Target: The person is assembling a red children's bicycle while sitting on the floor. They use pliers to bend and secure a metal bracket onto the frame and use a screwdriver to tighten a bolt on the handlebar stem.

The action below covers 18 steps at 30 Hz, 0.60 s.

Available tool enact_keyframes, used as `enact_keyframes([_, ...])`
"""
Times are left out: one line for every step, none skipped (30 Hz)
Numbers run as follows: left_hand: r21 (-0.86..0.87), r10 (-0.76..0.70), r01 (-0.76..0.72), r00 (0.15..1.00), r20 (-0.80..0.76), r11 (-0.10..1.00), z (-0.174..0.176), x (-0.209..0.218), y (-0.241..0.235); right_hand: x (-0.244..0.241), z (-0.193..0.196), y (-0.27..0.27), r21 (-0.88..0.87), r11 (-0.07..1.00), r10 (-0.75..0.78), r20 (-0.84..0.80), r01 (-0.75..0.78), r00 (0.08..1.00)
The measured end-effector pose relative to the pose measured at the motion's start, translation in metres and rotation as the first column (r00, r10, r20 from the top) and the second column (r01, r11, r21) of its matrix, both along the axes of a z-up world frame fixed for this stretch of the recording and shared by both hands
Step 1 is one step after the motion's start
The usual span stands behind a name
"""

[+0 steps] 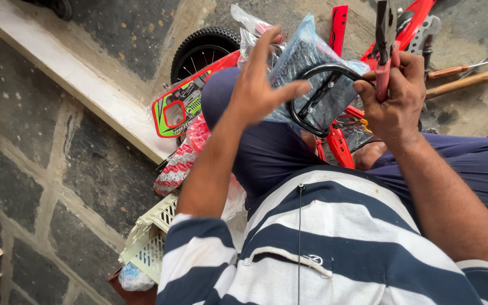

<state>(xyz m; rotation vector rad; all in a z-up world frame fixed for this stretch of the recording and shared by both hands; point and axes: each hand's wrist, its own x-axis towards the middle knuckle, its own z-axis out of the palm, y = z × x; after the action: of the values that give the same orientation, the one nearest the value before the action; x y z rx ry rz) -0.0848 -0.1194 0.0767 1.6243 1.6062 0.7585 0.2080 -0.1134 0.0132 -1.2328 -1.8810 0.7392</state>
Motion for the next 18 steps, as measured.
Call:
enact_keyframes([-0.051,-0.057,0.059,0.998,0.038,0.997,-0.005,0.0,0.016,-0.001,0.001,0.003,0.001,1.0,0.0,0.006,0.0,1.0])
enact_keyframes([-0.1,-0.111,0.119,0.991,0.079,0.988,-0.01,0.004,0.03,-0.002,0.004,0.006,0.002,1.0,-0.001,0.011,0.001,1.0])
enact_keyframes([-0.148,-0.168,0.186,0.978,0.125,0.971,-0.015,0.008,0.038,-0.001,0.008,0.009,-0.027,1.0,-0.001,0.034,0.002,0.999])
enact_keyframes([-0.154,-0.141,0.16,0.982,0.128,0.975,-0.019,0.011,0.042,0.002,0.014,0.013,-0.056,0.998,-0.001,0.056,0.004,0.998])
enact_keyframes([-0.161,-0.121,0.142,0.984,0.133,0.977,-0.022,0.016,0.047,0.008,0.021,0.016,-0.085,0.996,-0.008,0.08,0.015,0.997])
enact_keyframes([-0.168,-0.101,0.124,0.985,0.138,0.978,-0.025,0.021,0.051,0.015,0.031,0.019,-0.159,0.987,0.019,0.107,-0.002,0.994])
enact_keyframes([-0.163,-0.104,0.125,0.986,0.132,0.979,-0.028,0.026,0.053,0.024,0.041,0.023,-0.231,0.973,0.05,0.131,-0.019,0.99])
enact_keyframes([-0.158,-0.107,0.127,0.986,0.125,0.979,-0.029,0.029,0.056,0.034,0.053,0.028,-0.302,0.953,0.083,0.151,-0.034,0.985])
enact_keyframes([-0.151,-0.109,0.127,0.987,0.12,0.98,-0.029,0.033,0.058,0.045,0.066,0.031,-0.242,0.965,0.149,0.18,-0.103,0.972])
enact_keyframes([-0.147,-0.113,0.124,0.99,0.081,0.981,-0.029,0.037,0.059,0.056,0.078,0.034,-0.184,0.967,0.212,0.213,-0.174,0.954])
enact_keyframes([-0.149,-0.115,0.12,0.992,0.043,0.982,-0.029,0.042,0.06,0.067,0.088,0.036,-0.166,0.967,0.246,0.412,-0.194,0.877])
enact_keyframes([-0.15,-0.117,0.117,0.993,0.005,0.982,-0.03,0.046,0.061,0.076,0.096,0.036,-0.154,0.964,0.265,0.593,-0.216,0.761])
enact_keyframes([-0.133,-0.12,0.118,0.993,-0.01,0.984,-0.031,0.052,0.062,0.085,0.104,0.036,-0.147,0.96,0.266,0.746,-0.239,0.61])
enact_keyframes([-0.116,-0.122,0.118,0.992,-0.025,0.986,-0.031,0.058,0.062,0.091,0.109,0.035,-0.097,0.967,0.227,0.74,-0.234,0.633])
enact_keyframes([-0.098,-0.122,0.118,0.992,-0.042,0.988,-0.033,0.064,0.063,0.096,0.114,0.034,-0.046,0.972,0.191,0.728,-0.231,0.658])
enact_keyframes([-0.088,-0.119,0.115,0.992,-0.043,0.99,-0.034,0.07,0.064,0.1,0.119,0.032,-0.007,0.972,0.161,0.745,-0.234,0.647])
enact_keyframes([-0.081,-0.114,0.111,0.993,-0.042,0.991,-0.035,0.076,0.064,0.103,0.122,0.03,0.03,0.971,0.131,0.761,-0.237,0.635])
enact_keyframes([-0.073,-0.11,0.107,0.993,-0.042,0.992,-0.036,0.082,0.064,0.105,0.126,0.029,0.055,0.968,0.103,0.804,-0.247,0.585])
